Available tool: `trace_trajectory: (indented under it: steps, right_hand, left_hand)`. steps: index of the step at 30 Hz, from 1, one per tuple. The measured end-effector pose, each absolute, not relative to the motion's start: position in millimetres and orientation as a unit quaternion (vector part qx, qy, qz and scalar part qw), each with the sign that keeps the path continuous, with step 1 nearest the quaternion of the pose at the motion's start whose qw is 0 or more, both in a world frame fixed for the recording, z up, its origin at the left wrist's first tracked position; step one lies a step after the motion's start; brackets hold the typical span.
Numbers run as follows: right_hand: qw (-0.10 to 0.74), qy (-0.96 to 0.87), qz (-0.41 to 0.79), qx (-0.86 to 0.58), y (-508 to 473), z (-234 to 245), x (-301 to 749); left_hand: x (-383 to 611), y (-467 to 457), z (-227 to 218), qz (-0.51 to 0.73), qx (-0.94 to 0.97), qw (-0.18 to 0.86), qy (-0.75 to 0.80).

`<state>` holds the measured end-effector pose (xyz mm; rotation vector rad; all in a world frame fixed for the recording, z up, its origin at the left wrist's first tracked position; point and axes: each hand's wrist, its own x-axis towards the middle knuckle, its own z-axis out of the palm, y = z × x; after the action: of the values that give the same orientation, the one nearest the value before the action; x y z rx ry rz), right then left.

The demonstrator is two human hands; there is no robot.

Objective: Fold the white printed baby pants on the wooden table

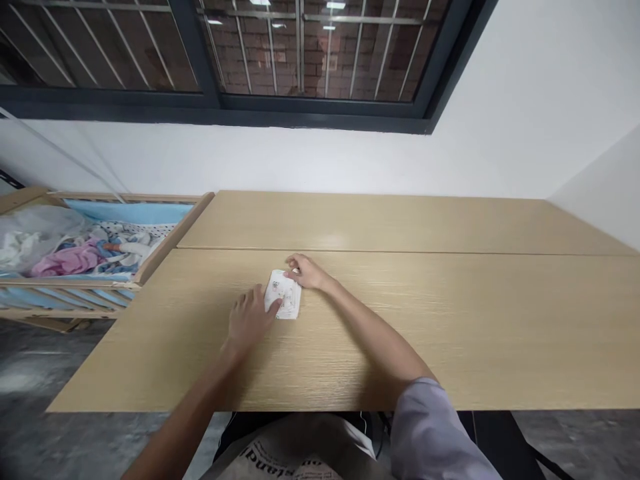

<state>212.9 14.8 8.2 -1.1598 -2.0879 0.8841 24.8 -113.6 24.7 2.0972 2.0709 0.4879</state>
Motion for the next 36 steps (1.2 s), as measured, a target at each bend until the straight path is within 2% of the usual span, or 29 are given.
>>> trace_trajectory:
  steps: [2,4,10,15,26,30,33,36]
  right_hand:
    - [0.28,-0.841,0.258,-0.383,-1,22,213]
    - [0.245,-0.89,0.205,-0.327,-22,35,211]
    - [0.145,-0.952,0.167,-0.209,-71,22,195]
    - [0.125,-0.96,0.16,-0.194,-58,-1,200]
    - [0.178,-0.931,0.174,-0.268,-13,-1,218]
    - [0.267,-0.859,0.193,-0.392,-12,3,227]
    - [0.344,-0.779,0.234,-0.468,-12,1,230]
    - [0.348,-0.758,0.287,-0.471,-17,-7,224]
  left_hand:
    - [30,-132,23,0.173,0.735,-0.001,0.655]
    - [36,-151,13,0.186,0.765,-0.037,0.615]
    - [49,-179,-23,0.154,0.79,-0.006,0.594]
    - [45,-177,-21,0.15,0.788,0.005,0.597]
    - [39,-169,-16,0.155,0.791,0.01,0.592]
    - [16,-141,8,0.141,0.762,0.054,0.63]
    - [4,-114,24,0.101,0.72,0.047,0.685]
    - [5,-88,28,0.084,0.706,0.039,0.702]
